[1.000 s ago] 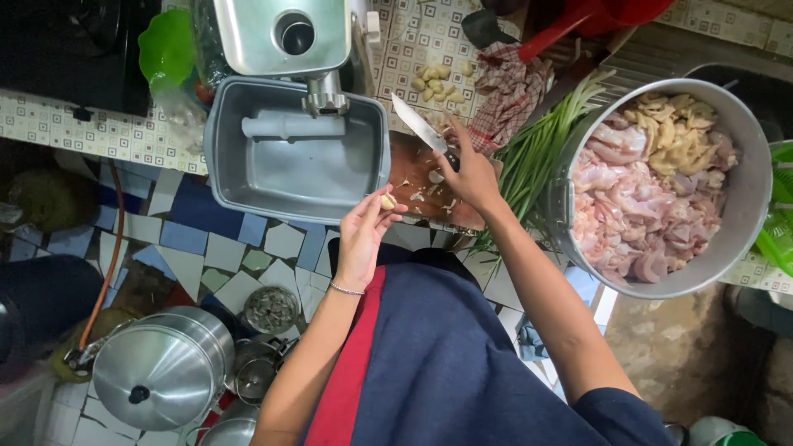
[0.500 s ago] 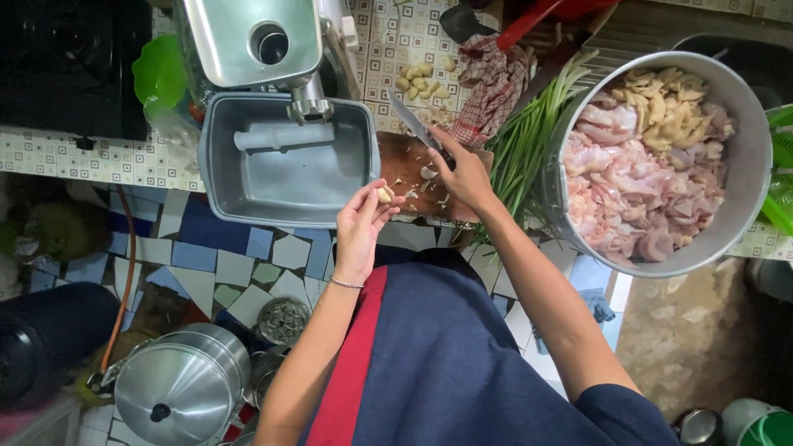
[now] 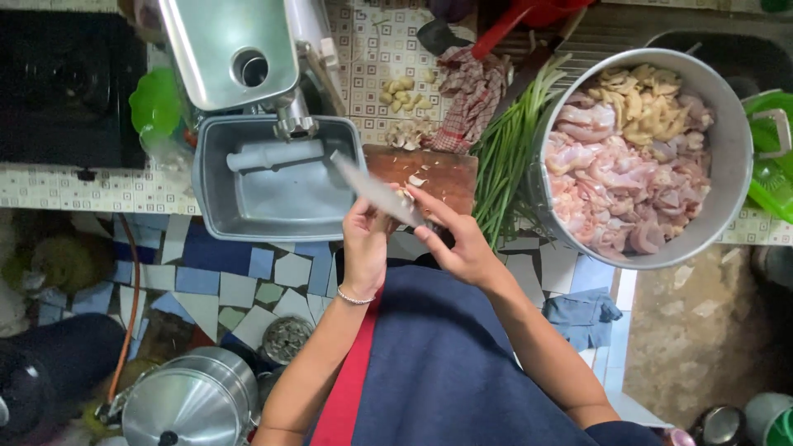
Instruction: Peeling garlic cloves by hand and then chopping them into small pieces using a kitchen knife on a wooden cutting board.
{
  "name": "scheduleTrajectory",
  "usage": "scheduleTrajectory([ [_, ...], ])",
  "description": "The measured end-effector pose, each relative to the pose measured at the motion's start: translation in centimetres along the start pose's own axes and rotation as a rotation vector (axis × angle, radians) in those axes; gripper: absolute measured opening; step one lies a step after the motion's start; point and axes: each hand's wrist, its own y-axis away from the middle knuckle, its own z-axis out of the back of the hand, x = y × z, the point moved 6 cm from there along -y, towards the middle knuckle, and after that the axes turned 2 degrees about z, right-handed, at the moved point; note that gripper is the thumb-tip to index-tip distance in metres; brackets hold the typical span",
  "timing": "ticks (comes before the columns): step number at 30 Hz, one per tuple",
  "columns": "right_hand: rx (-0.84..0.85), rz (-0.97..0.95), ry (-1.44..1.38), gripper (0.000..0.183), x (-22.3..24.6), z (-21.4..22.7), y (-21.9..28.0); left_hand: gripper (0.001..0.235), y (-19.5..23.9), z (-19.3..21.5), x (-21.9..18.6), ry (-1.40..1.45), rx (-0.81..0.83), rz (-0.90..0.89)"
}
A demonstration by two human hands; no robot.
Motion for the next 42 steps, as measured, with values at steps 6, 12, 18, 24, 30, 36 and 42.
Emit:
scheduleTrajectory([
  [6,-0.188,-0.294,-0.289,0.051,-3.6,0.8,1.5,0.032,-0.1,-1.5,-0.4,0.047,0.044,0.069],
  [12,-0.229,-0.349,-0.512,0.049,-6.0,1.1,0.8,0.036,-0.7,-1.5,-0.3,-0.001,0.069,0.143],
  [18,-0.309,-0.245,-0.049,0.044,-13.5,3.6,-5.3,0.043,-1.7,3.7,1.6,0.139,0.011,0.109],
  [24,-0.009,-0.477,0.529,0.061,-17.7,2.6,-9.3,0.050,-1.5,6.0,0.6,0.171,-0.124,0.119],
  [30,-0.091,-0.366,0.459,0.073,-18.0,4.3,-7.0,0.047,-3.0,4.2,-0.6,-0.033,-0.064,0.028],
  [36,-0.018,-0.407,0.352,0.079,-18.0,4.4,-5.2,0.032,-7.7,-0.3,-4.8,-0.384,0.039,-0.155],
  [42,-0.343,-0.343,0.126,0.071,-16.1,6.1,-0.8,0.020,-16.0,-0.7,-5.6,-0.803,0.006,-0.289],
])
